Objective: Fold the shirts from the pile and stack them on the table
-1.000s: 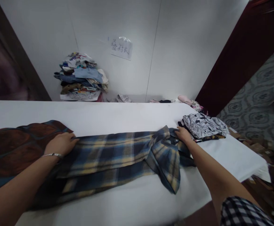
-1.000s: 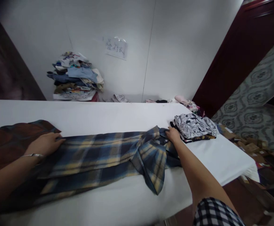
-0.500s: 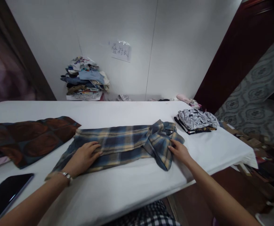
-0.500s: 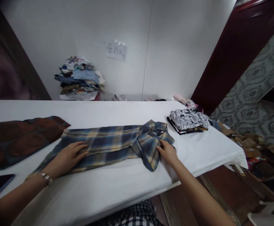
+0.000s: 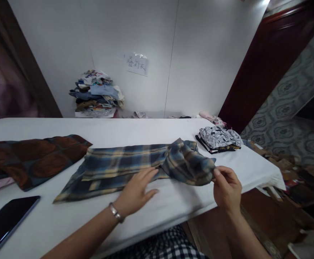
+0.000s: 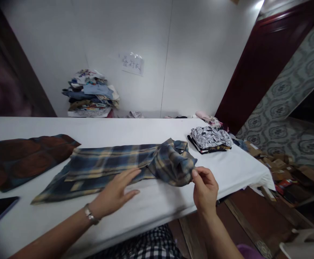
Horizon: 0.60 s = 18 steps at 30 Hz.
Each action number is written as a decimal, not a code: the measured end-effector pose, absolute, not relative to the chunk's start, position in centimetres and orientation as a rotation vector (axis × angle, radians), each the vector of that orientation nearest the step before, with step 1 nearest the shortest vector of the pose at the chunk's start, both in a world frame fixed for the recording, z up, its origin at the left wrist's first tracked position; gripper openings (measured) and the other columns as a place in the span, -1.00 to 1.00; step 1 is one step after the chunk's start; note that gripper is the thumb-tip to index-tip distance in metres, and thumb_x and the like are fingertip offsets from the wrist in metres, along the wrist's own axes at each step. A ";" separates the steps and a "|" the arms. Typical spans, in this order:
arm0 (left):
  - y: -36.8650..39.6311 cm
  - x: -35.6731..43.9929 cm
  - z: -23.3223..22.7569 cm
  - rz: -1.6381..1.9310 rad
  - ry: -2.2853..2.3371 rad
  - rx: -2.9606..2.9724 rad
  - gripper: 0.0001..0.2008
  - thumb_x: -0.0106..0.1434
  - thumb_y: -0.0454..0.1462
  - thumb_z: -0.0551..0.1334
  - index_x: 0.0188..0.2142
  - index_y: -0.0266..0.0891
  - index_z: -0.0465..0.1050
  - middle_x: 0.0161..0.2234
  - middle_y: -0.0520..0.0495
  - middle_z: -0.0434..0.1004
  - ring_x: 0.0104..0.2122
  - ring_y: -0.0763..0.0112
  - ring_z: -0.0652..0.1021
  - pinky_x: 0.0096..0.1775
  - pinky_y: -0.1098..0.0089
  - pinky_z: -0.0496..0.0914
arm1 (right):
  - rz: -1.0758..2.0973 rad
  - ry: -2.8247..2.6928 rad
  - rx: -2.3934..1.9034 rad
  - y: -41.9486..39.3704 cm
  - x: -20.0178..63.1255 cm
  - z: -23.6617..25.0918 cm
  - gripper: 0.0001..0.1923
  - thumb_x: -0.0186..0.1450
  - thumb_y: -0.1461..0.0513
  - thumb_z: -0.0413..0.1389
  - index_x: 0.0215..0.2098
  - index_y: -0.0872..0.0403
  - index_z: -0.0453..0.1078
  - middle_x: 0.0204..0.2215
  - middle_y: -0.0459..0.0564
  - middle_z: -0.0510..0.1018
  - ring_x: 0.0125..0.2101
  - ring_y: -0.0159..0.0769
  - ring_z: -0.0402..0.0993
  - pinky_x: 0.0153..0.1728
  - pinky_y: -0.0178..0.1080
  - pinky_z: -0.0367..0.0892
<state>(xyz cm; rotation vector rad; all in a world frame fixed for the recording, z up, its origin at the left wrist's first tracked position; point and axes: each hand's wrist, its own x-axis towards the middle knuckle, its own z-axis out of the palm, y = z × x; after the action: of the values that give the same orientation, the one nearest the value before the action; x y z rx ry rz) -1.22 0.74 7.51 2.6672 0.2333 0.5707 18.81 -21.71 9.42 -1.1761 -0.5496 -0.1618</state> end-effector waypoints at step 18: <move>-6.4 0.4 10.3 0.347 0.168 1.486 -0.83 0.24 -0.20 0.20 -0.26 -0.20 0.51 -0.34 -0.02 0.55 -0.31 0.41 0.49 -0.20 0.41 0.37 | 0.129 -0.929 -1.583 -14.9 28.4 5.1 -0.62 0.09 0.31 0.00 -0.15 0.03 0.48 -0.11 0.04 0.56 -0.08 -0.15 0.47 -0.09 -0.08 0.41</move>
<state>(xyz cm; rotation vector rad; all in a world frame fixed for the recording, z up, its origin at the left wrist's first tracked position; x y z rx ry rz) 0.45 -6.42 10.31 1.4858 0.1683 0.3470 28.35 -14.90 5.09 -1.5827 -0.9293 0.1293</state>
